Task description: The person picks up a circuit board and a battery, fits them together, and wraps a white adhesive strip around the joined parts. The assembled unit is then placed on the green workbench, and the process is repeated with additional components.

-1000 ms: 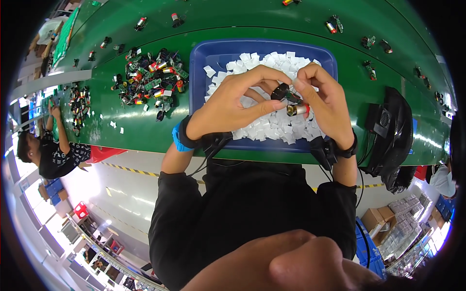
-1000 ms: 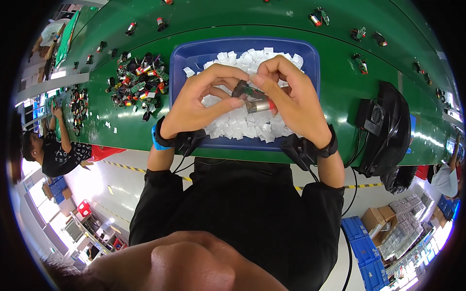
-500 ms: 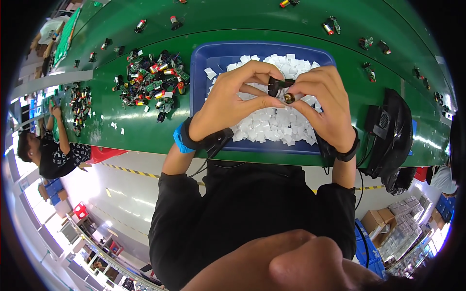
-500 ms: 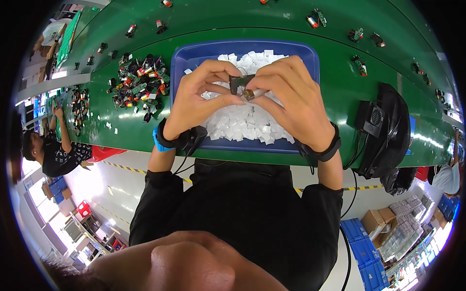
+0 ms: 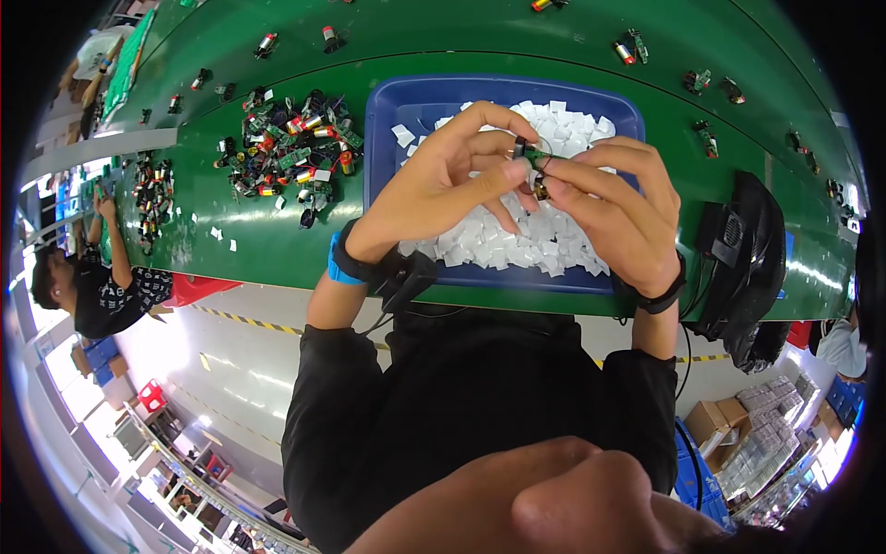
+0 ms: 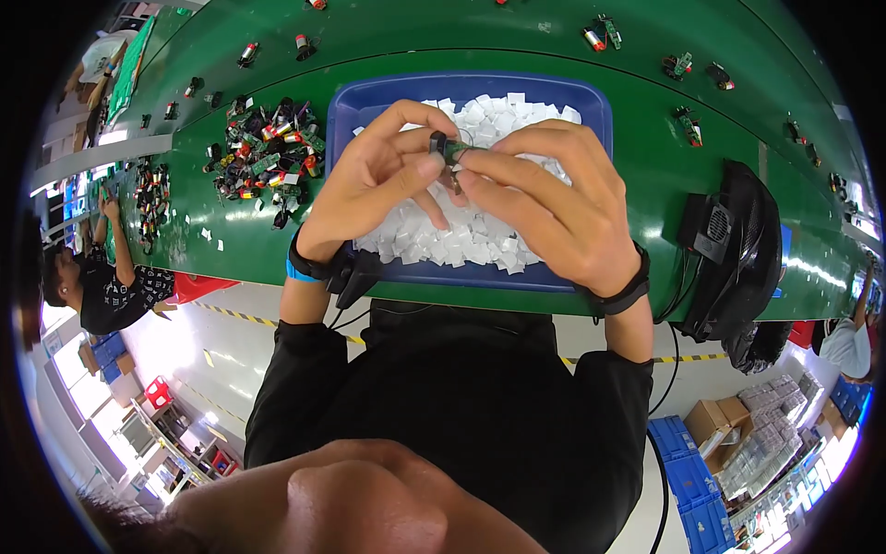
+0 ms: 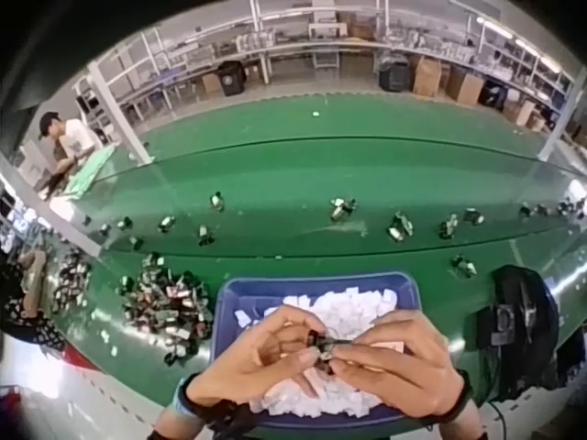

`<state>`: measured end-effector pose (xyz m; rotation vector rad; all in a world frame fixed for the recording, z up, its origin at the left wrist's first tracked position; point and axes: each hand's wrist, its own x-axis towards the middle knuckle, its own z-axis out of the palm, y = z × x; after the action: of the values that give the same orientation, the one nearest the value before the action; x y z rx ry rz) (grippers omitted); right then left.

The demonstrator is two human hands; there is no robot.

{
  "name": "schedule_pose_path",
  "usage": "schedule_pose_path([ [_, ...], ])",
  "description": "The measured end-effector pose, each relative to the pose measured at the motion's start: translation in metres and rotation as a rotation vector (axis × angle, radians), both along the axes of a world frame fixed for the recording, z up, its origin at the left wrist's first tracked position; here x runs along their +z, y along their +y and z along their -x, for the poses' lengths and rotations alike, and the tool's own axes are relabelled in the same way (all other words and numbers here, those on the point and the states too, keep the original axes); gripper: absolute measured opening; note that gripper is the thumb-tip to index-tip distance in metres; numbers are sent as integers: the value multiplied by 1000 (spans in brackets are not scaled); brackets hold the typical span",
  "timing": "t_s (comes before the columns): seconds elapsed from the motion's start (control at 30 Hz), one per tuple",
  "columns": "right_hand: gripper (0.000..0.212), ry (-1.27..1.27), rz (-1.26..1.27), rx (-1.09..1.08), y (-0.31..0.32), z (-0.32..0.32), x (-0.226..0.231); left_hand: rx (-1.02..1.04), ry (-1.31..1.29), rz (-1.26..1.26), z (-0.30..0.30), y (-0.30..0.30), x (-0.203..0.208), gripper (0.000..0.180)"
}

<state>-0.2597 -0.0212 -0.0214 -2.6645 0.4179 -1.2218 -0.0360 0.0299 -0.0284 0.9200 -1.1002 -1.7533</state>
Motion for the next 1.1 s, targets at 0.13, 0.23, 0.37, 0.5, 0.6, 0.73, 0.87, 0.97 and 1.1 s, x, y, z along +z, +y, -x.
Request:
schedule_pose_path([
  [0.13,27,85,49,-21,6,-1,8,0,32,-100,1,1,-2,39],
  [0.23,25,80,60,-73,8,-5,7,44,-6,-59,8,3,-11,37],
  [0.37,24,70,81,-124,6,-5,0,99,-82,42,15,6,-17,34],
  [0.5,24,56,88,-156,4,-4,-2,102,-150,57,16,9,-11,35],
  [0.6,25,56,87,-152,3,-4,1,65,-145,107,16,9,-6,36],
  [0.73,27,-5,3,-150,5,-5,5,65,-31,4,14,8,-10,33],
  [0.87,27,-149,-341,-184,12,-1,0,164,141,100,13,9,-14,33],
  [0.97,27,-173,-703,-111,17,1,-7,224,76,257,19,10,-18,30],
  [1.1,25,-229,-703,-127,21,-7,-12,216,-23,311,21,9,-16,30],
])
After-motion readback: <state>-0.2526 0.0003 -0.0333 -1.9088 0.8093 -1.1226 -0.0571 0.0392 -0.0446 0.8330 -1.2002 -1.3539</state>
